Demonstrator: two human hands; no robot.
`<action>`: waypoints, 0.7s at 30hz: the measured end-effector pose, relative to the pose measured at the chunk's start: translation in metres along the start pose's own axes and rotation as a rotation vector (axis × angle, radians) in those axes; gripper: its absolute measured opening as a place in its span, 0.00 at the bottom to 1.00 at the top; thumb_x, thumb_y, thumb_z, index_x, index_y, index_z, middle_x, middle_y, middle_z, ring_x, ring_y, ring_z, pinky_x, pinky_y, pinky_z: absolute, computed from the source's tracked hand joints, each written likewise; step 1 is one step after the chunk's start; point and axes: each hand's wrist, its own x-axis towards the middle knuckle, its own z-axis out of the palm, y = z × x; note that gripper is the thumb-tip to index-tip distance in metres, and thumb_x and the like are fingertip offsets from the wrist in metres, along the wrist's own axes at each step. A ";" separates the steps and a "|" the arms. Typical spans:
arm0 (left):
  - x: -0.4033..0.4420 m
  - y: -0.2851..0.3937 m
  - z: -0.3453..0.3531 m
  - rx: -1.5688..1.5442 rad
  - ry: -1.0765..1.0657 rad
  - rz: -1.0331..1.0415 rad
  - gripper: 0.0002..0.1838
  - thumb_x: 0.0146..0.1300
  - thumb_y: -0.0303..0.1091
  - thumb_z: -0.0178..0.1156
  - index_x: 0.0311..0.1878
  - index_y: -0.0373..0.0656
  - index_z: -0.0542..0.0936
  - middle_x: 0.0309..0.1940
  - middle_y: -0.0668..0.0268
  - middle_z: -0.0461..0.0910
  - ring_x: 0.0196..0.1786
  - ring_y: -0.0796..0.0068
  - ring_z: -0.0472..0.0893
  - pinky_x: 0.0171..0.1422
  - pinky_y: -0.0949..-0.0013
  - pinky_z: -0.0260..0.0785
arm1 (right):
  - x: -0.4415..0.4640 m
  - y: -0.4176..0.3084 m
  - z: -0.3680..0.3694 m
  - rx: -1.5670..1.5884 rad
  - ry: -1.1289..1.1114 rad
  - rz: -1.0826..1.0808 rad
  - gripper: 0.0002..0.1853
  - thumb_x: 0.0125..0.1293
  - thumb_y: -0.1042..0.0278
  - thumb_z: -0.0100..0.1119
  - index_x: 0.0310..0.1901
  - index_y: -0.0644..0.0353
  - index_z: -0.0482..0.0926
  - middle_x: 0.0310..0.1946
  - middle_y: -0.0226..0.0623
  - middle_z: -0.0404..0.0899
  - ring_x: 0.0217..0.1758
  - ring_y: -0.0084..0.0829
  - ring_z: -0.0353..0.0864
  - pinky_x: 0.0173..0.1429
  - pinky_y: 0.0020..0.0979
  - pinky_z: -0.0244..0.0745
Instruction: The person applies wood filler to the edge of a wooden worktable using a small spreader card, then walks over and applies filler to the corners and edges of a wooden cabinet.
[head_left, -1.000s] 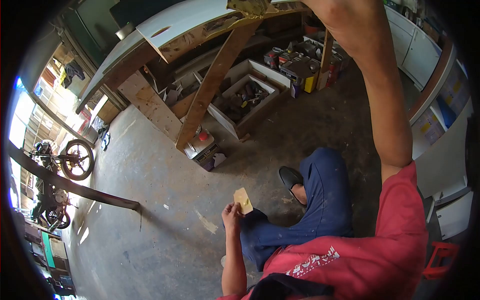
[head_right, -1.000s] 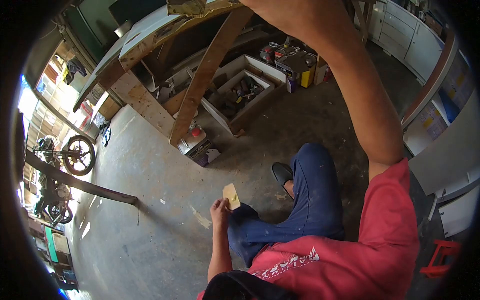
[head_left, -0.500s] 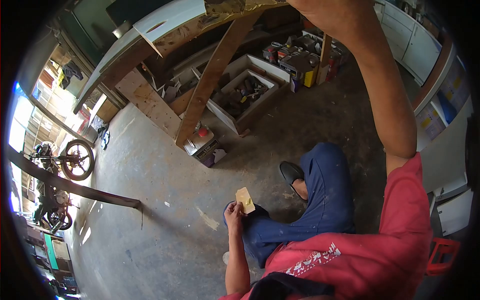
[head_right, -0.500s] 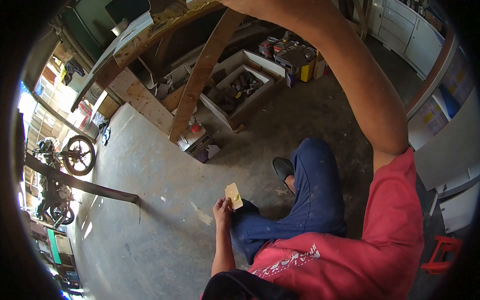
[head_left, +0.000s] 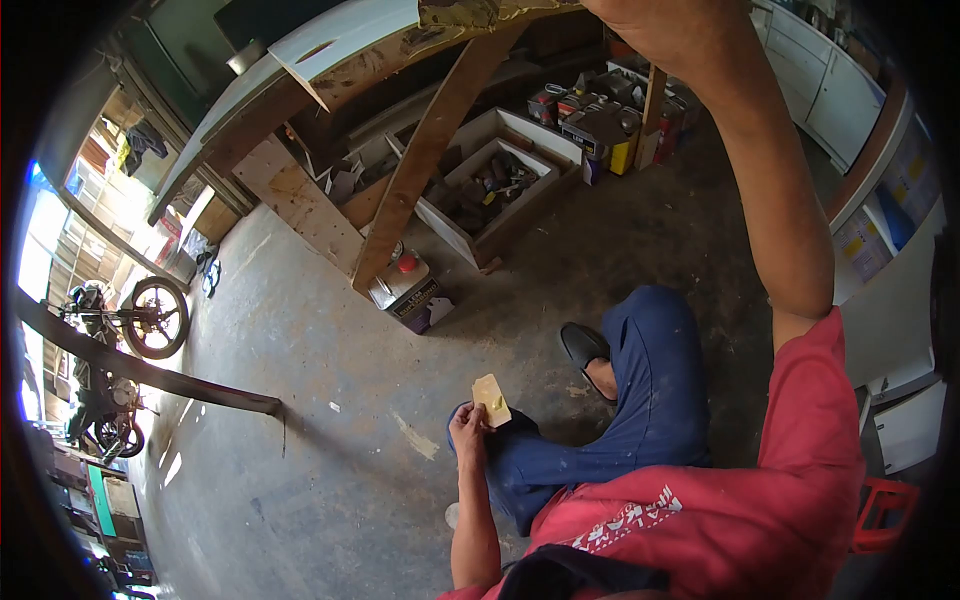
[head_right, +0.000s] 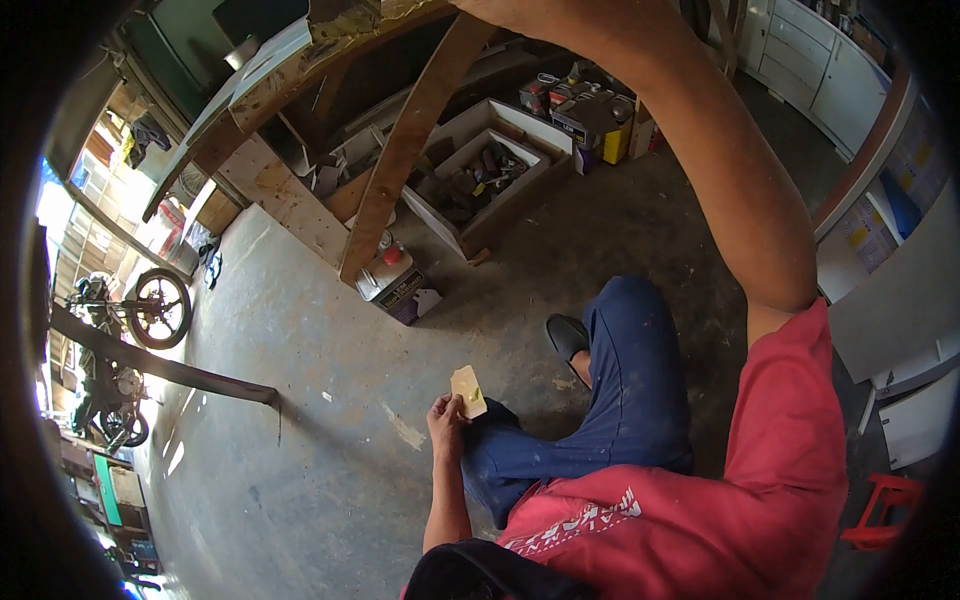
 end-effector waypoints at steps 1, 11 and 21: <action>0.001 -0.001 0.000 0.005 -0.003 -0.001 0.11 0.71 0.35 0.62 0.45 0.34 0.80 0.26 0.69 0.79 0.21 0.83 0.76 0.26 0.77 0.75 | -0.001 0.000 0.001 -0.015 -0.002 0.002 0.04 0.66 0.77 0.65 0.40 0.65 0.87 0.28 0.34 0.86 0.32 0.19 0.80 0.39 0.24 0.76; 0.003 -0.005 -0.003 0.010 -0.011 0.003 0.12 0.70 0.35 0.63 0.46 0.33 0.80 0.27 0.68 0.80 0.21 0.83 0.75 0.26 0.77 0.74 | 0.002 0.003 0.003 0.084 -0.019 0.007 0.04 0.66 0.77 0.65 0.40 0.65 0.87 0.27 0.35 0.85 0.30 0.20 0.81 0.38 0.25 0.77; 0.005 -0.006 -0.002 0.015 -0.001 -0.010 0.11 0.70 0.34 0.63 0.45 0.33 0.79 0.25 0.69 0.79 0.20 0.83 0.75 0.25 0.77 0.73 | 0.003 0.005 0.002 0.021 0.011 -0.033 0.04 0.65 0.77 0.65 0.39 0.66 0.87 0.27 0.34 0.84 0.29 0.19 0.80 0.37 0.24 0.76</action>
